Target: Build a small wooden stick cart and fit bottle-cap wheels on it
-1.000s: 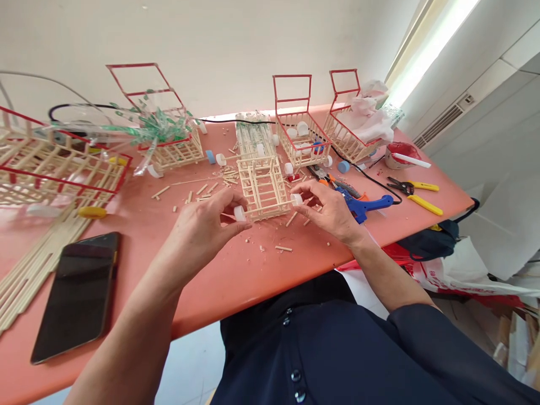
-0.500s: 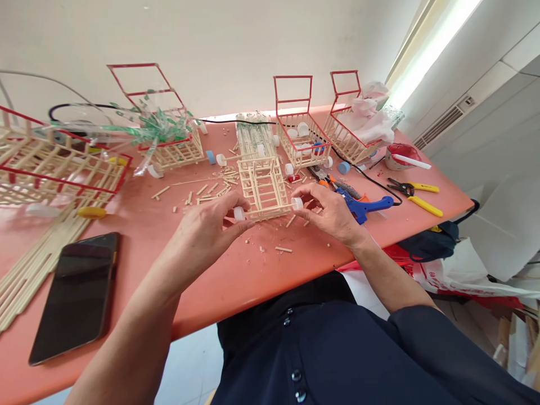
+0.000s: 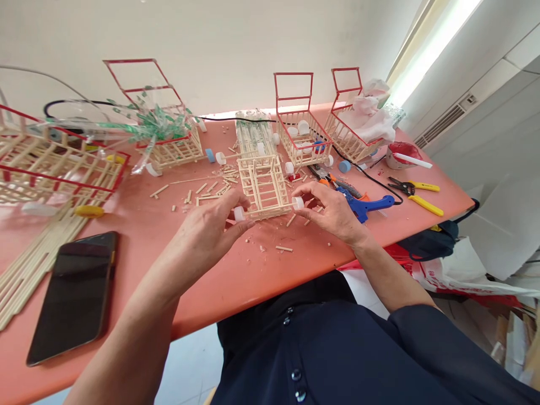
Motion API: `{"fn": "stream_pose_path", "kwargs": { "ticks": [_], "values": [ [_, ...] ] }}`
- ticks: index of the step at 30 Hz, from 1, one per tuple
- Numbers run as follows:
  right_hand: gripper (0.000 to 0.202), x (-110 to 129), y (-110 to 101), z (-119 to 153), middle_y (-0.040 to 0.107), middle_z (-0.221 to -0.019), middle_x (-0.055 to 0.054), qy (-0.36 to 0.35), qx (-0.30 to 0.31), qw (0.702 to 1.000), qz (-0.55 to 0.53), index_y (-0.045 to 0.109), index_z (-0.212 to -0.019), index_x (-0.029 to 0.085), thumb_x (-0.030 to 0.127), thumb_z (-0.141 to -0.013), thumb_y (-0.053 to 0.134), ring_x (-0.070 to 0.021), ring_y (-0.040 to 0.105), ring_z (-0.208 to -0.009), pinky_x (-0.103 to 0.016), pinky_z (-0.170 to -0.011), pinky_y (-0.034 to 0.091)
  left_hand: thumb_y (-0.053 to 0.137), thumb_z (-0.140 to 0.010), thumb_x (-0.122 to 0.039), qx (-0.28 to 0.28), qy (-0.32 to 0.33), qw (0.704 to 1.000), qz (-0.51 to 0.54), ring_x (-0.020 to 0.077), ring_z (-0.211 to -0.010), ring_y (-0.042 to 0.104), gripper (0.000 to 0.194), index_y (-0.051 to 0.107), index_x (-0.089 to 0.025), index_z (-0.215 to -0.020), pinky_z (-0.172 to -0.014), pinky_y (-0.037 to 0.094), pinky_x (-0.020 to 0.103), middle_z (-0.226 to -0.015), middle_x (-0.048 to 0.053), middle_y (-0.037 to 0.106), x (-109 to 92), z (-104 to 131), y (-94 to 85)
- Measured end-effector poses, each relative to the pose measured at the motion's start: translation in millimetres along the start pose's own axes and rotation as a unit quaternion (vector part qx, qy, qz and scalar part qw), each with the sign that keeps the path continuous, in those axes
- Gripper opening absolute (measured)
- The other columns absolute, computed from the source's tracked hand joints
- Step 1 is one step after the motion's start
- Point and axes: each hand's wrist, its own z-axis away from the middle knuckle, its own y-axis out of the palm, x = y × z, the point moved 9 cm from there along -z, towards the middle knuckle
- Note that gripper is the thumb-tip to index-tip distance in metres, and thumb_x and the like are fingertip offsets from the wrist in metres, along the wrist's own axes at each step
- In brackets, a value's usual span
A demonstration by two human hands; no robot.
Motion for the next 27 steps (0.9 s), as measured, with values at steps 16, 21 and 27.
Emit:
{"fn": "stream_pose_path", "kwargs": {
  "ticks": [16,21,27],
  "values": [
    [0.049,28.5,-27.5,9.1,0.077,-0.145,-0.013,-0.054,-0.046,0.988,0.139,0.072,-0.148,0.025,0.055,-0.11,0.074,-0.0262,0.079,-0.118,-0.038,-0.095,0.069,0.052,-0.096,-0.036,-0.038,-0.005,0.998,-0.05,0.0244,-0.075,0.068,0.008,0.053,-0.029,-0.092,-0.074,0.047,0.034,-0.077,0.001,0.067,-3.5,-0.5,4.0],
    [0.027,25.0,-96.9,37.9,0.081,-0.13,-0.014,-0.023,-0.109,0.932,0.344,0.076,-0.132,0.023,0.026,-0.11,0.063,-0.0328,0.077,-0.125,-0.051,-0.11,0.063,0.05,-0.094,-0.04,-0.039,-0.042,0.998,-0.019,0.0264,-0.081,0.078,0.012,0.056,-0.029,-0.095,-0.077,0.052,0.038,-0.085,0.001,0.077,2.2,-2.4,-2.6],
    [0.036,-18.7,-124.0,76.0,0.077,-0.127,-0.021,0.086,0.013,0.849,0.52,0.073,-0.128,0.015,0.012,-0.1,0.049,-0.0393,0.073,-0.118,-0.055,-0.105,0.058,0.059,-0.092,-0.042,-0.094,-0.083,0.991,0.044,0.0236,-0.088,0.087,0.014,0.057,-0.029,-0.097,-0.083,0.061,0.036,-0.088,-0.004,0.082,9.8,-0.3,-16.7]
  ]
}}
